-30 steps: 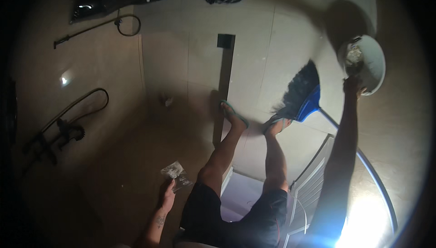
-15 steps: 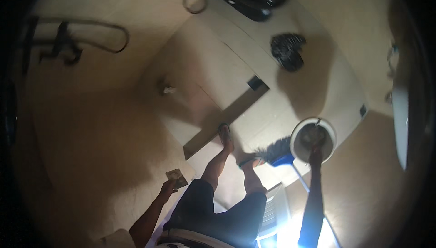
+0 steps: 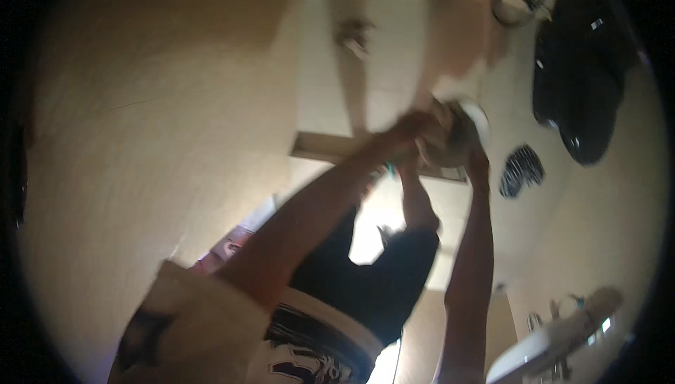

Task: The person sweeps debris from a bathroom floor using a broom, squats down to scrape residue with a handheld tool, and collects the debris into a bucket.

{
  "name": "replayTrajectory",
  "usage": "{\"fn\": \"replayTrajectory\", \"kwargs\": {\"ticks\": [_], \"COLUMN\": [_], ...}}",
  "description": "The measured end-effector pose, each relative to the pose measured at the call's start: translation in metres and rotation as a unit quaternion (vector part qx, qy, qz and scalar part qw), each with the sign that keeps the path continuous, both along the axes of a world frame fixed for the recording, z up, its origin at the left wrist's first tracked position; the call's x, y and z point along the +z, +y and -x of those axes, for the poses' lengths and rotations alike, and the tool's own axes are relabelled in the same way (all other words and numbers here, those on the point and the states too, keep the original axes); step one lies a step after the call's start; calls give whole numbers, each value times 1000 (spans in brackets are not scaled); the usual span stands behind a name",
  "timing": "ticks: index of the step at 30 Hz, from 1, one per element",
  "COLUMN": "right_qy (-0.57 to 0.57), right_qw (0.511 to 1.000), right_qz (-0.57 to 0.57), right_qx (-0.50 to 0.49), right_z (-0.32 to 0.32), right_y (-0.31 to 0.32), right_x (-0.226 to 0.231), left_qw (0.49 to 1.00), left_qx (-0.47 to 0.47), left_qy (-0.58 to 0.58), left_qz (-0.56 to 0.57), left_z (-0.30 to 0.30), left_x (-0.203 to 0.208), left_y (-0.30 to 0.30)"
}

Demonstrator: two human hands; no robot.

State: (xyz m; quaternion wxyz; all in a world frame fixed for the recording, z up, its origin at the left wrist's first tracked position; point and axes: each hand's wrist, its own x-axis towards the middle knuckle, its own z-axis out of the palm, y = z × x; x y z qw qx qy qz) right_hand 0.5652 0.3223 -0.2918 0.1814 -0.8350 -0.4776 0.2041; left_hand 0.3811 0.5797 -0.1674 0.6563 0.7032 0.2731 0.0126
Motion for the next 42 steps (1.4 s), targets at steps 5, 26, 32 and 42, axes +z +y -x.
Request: {"fn": "replayTrajectory", "kwargs": {"ticks": [5, 26, 32, 42], "right_qy": [-4, 594, 523, 40], "right_qw": [986, 766, 762, 985], "right_qz": [133, 76, -173, -167], "right_qx": [-96, -233, -341, -4], "right_z": [-63, 76, 94, -63], "right_y": [223, 420, 516, 689], "right_x": [-26, -253, -374, -449], "left_qw": [962, 880, 942, 878], "left_qx": [-88, 294, 252, 358], "left_qy": [15, 92, 84, 142], "left_qz": [-257, 361, 205, -285], "left_z": [64, 56, 10, 70], "left_x": [-15, -394, -482, -566], "left_y": [115, 290, 330, 331]}}
